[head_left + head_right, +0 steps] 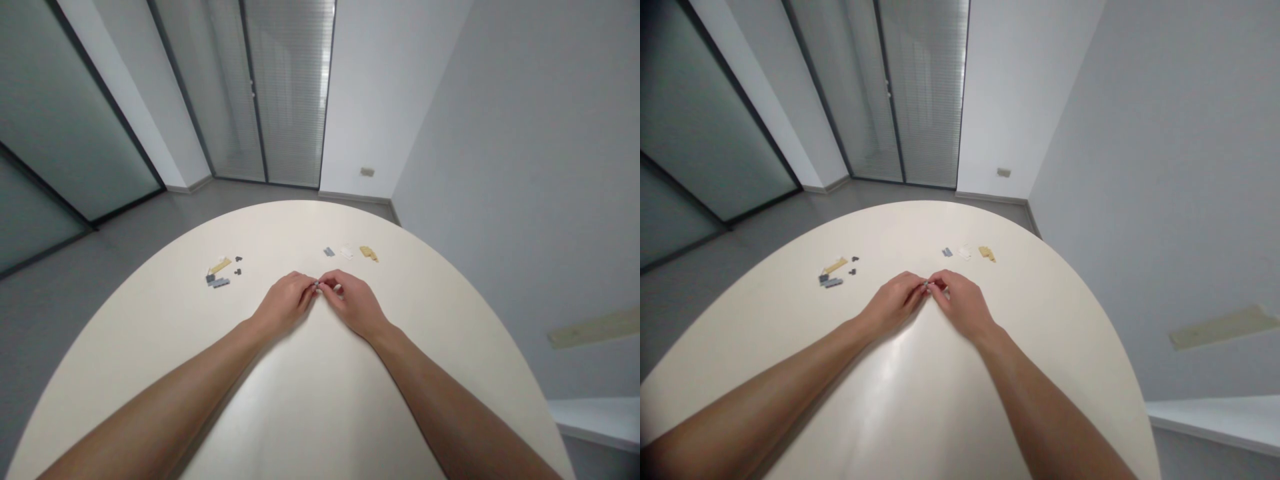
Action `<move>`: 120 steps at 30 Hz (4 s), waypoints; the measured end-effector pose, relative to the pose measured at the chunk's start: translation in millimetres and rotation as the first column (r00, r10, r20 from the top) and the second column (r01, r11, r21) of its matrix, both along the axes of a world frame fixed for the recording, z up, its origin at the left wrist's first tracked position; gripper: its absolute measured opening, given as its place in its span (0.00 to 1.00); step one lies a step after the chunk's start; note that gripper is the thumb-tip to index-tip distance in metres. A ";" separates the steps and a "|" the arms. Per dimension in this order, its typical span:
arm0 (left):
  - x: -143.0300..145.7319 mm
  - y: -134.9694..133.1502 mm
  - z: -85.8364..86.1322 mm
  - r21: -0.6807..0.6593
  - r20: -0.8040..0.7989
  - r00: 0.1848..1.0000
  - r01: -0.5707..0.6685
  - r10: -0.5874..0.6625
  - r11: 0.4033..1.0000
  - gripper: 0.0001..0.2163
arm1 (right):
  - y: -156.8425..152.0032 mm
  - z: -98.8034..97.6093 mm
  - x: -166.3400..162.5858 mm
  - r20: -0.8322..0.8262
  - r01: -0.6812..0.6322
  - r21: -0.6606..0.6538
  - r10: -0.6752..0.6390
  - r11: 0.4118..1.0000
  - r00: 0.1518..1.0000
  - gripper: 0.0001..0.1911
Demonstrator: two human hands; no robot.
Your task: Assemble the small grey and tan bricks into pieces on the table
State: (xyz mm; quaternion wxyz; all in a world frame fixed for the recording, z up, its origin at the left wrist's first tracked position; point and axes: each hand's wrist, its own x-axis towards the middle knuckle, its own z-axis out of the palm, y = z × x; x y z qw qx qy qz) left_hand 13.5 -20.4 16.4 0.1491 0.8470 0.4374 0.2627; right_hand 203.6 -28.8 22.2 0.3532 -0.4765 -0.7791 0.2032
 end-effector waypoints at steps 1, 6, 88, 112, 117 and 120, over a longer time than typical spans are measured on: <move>-0.1 0.2 -0.1 0.003 0.002 1.000 0.003 -0.003 1.000 0.13 | 0.0 -0.3 0.0 -0.002 -0.002 0.001 0.002 1.000 1.000 0.05; -0.8 1.3 -1.4 0.030 0.014 1.000 0.017 -0.017 0.999 0.13 | 0.8 -2.0 0.2 -0.015 -0.012 0.009 0.012 1.000 1.000 0.05; -1.9 -3.7 1.0 0.057 0.019 0.993 -0.115 0.114 0.992 0.10 | -0.2 2.7 0.9 -0.033 0.031 -0.024 -0.032 0.999 0.999 0.04; 0.6 -6.3 3.2 0.045 0.019 0.994 -0.108 0.107 0.993 0.11 | -0.1 2.5 0.6 -0.023 0.010 -0.028 -0.010 1.000 1.000 0.02; 0.1 -7.4 4.5 0.043 0.031 0.996 -0.091 0.089 0.995 0.10 | 0.0 3.2 0.8 -0.021 0.006 -0.032 -0.006 0.999 1.000 0.02; -1.1 -6.3 3.3 0.041 0.042 0.994 -0.107 0.105 0.993 0.10 | -0.3 3.6 0.4 -0.021 0.003 -0.031 -0.004 1.000 1.000 0.02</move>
